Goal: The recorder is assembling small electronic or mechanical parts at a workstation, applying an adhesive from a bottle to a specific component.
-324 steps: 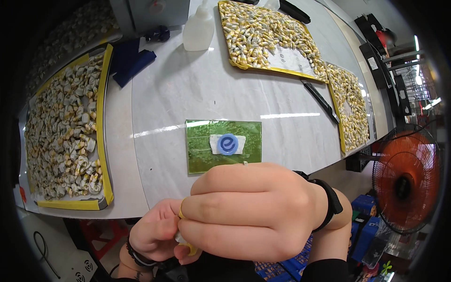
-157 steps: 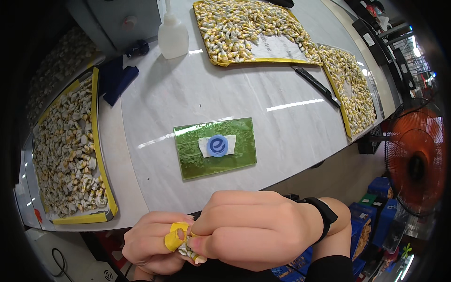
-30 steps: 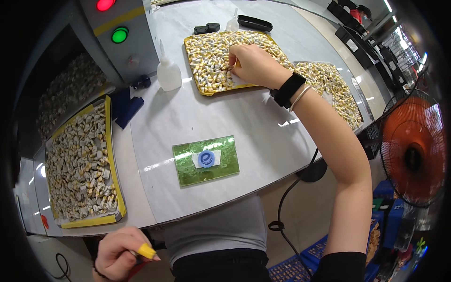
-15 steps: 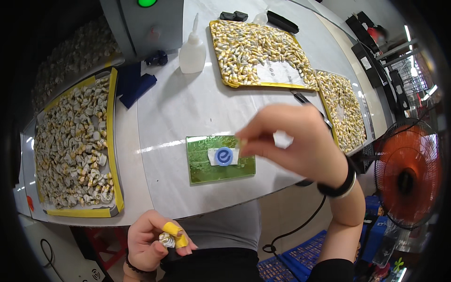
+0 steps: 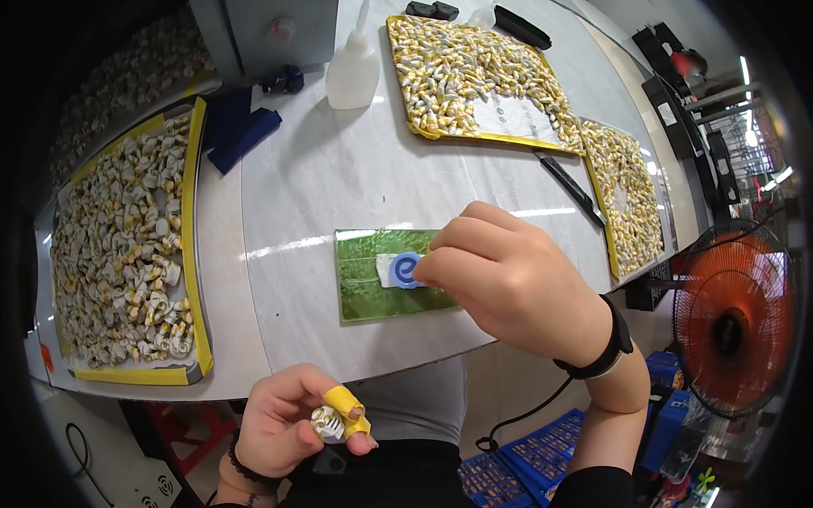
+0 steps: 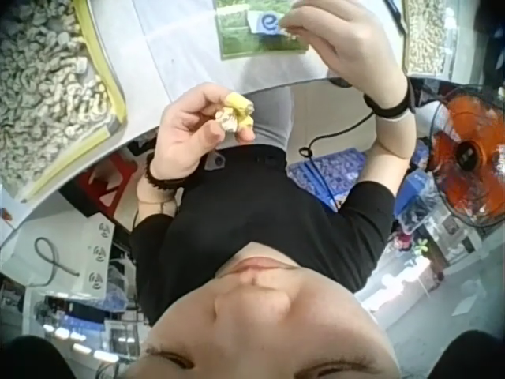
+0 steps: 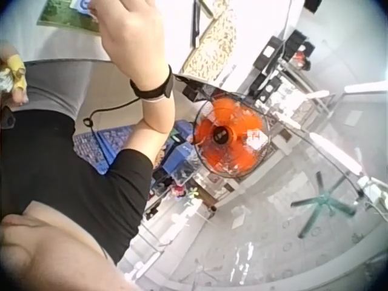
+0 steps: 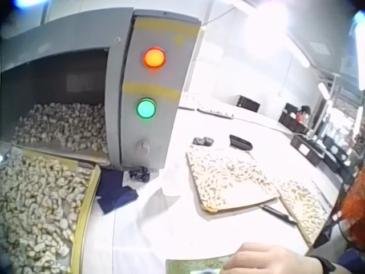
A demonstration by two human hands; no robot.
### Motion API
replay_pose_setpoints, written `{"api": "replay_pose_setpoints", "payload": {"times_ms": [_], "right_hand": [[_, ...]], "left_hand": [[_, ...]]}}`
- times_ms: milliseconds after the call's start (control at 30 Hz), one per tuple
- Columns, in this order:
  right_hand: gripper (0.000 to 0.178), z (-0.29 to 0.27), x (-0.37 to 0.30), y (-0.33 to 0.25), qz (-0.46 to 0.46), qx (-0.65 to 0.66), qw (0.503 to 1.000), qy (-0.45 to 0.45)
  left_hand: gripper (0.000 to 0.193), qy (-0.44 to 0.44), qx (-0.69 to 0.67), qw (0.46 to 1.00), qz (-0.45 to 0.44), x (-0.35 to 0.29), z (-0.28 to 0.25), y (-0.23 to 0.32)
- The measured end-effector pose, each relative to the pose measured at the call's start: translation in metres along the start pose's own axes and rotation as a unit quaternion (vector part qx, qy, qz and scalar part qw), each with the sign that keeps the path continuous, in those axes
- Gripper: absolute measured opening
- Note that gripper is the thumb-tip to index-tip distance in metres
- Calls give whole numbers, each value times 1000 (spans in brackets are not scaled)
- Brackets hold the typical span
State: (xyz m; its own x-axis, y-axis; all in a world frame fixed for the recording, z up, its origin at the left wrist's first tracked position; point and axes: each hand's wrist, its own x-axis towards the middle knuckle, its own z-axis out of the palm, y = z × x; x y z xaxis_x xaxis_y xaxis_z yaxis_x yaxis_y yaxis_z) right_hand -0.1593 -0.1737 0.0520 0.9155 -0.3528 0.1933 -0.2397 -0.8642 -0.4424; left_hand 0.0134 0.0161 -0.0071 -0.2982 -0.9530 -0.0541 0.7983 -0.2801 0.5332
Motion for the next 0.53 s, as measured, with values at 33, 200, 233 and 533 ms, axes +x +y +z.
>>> {"api": "replay_pose_setpoints", "payload": {"times_ms": [33, 200, 233, 533], "right_hand": [[15, 0, 0, 0, 0, -2, 1000, -2], [15, 0, 1, -3, 0, -16, 1000, -10], [16, 0, 1, -3, 0, -18, 1000, -11], [16, -7, -4, -14, 55, 46, 997, -2]], "left_hand": [[38, -5, -7, 1000, -8, 0, -1, -1], [42, -10, -17, 1000, -24, 3, -3, -1], [43, -12, -15, 1000, -24, 3, -4, -2], [53, 103, -38, 993, -49, 6, 6, -3]]}}
